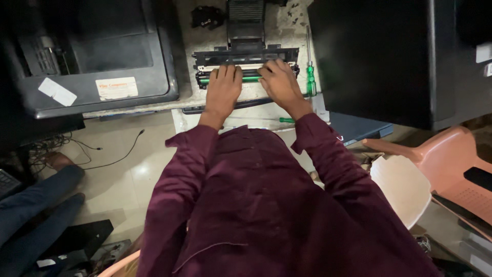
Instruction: The person disassembles a printer toner cartridge using a screwdriver, removes a small black plastic component, and then reassembles the cartridge. The person handles the cartridge and its internal parts on a workbench.
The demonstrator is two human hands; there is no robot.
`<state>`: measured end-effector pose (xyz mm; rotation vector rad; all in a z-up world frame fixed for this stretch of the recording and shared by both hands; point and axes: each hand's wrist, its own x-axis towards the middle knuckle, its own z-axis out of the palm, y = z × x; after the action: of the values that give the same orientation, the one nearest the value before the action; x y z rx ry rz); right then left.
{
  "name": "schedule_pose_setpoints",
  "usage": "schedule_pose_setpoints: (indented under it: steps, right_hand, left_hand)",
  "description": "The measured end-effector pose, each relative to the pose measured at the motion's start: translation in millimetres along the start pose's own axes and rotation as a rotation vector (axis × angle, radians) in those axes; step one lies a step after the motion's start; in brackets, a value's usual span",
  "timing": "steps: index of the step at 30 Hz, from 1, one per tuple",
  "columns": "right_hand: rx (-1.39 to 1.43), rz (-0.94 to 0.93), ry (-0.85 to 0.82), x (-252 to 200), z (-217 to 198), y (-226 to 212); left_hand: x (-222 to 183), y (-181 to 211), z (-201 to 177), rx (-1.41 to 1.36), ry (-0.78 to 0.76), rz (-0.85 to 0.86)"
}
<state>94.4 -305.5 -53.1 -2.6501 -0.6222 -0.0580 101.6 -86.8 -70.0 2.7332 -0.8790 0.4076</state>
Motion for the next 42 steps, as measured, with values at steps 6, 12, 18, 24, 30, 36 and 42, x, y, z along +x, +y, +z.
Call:
schedule_pose_setpoints:
  steps: [6, 12, 18, 24, 30, 36, 42]
  right_hand:
    - [0.017, 0.058, -0.032, 5, 9, 0]
    - [-0.045, 0.024, -0.024, 7, 12, -1]
    - [-0.112, 0.006, -0.051, 8, 14, -3]
    - [-0.134, 0.017, -0.043, 8, 12, -9]
    - [-0.142, 0.006, -0.024, 8, 9, -13]
    - [-0.126, 0.017, 0.001, 8, 9, -18]
    - [-0.156, 0.016, 0.003, 8, 10, -19]
  left_hand:
    - [6, -3, 6, -0.052, -0.081, 0.002]
    - [6, -4, 14, -0.082, -0.146, -0.021]
    - [11, -12, 19, -0.115, -0.129, -0.008]
    - [10, -11, 9, -0.151, -0.112, -0.001]
    - [12, -12, 7, -0.209, -0.079, 0.005]
    - [11, -13, 12, -0.220, -0.079, 0.003]
    - [11, -13, 14, -0.257, -0.057, 0.003]
